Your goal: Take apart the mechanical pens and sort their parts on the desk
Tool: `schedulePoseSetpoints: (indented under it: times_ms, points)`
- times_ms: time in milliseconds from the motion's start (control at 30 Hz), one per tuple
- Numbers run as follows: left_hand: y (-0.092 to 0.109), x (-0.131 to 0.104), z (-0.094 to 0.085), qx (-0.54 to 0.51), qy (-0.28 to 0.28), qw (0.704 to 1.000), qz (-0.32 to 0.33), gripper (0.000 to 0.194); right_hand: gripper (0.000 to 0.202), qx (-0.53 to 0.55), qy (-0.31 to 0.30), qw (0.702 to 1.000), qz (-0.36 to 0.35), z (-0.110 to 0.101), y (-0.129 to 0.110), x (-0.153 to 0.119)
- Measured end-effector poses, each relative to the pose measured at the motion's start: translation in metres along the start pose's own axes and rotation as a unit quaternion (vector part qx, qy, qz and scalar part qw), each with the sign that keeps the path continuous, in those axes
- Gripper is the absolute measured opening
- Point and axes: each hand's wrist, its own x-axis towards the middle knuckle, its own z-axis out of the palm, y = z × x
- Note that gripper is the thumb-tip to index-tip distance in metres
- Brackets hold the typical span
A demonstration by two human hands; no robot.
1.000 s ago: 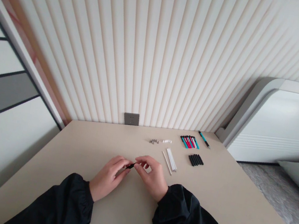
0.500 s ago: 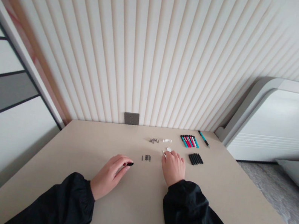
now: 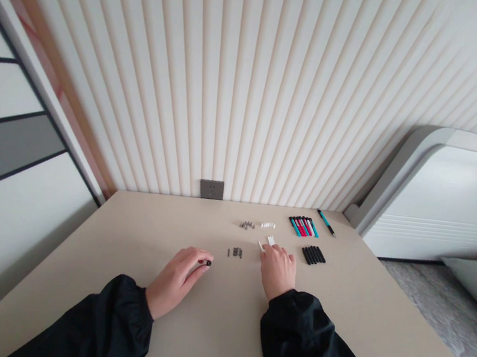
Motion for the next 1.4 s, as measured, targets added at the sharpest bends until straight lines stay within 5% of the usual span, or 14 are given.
schedulePoseSetpoints:
  times_ms: [667,800,1033,1167,1400]
  points:
    - [0.001,-0.001,0.002,0.018,-0.007,1.0,-0.007,0.014,0.025,0.163,0.071,0.982,-0.064,0.01,-0.002,-0.003]
    - [0.0,-0.001,0.002,0.018,-0.003,1.0,-0.014,0.013,0.026,0.344,0.108,0.929,-0.079,-0.007,-0.005,-0.002]
    - [0.001,0.0,0.002,0.009,-0.013,1.0,-0.022,0.015,0.027,0.649,0.064,0.757,-0.046,-0.012,-0.028,-0.011]
    - [0.001,0.001,0.002,0.009,-0.015,1.0,-0.02,0.016,0.027,0.687,0.049,0.723,-0.053,-0.007,-0.038,-0.016]
    - [0.003,0.002,0.001,0.019,-0.028,0.999,-0.016,0.015,0.026,0.703,0.051,0.708,-0.042,-0.01,-0.041,-0.018]
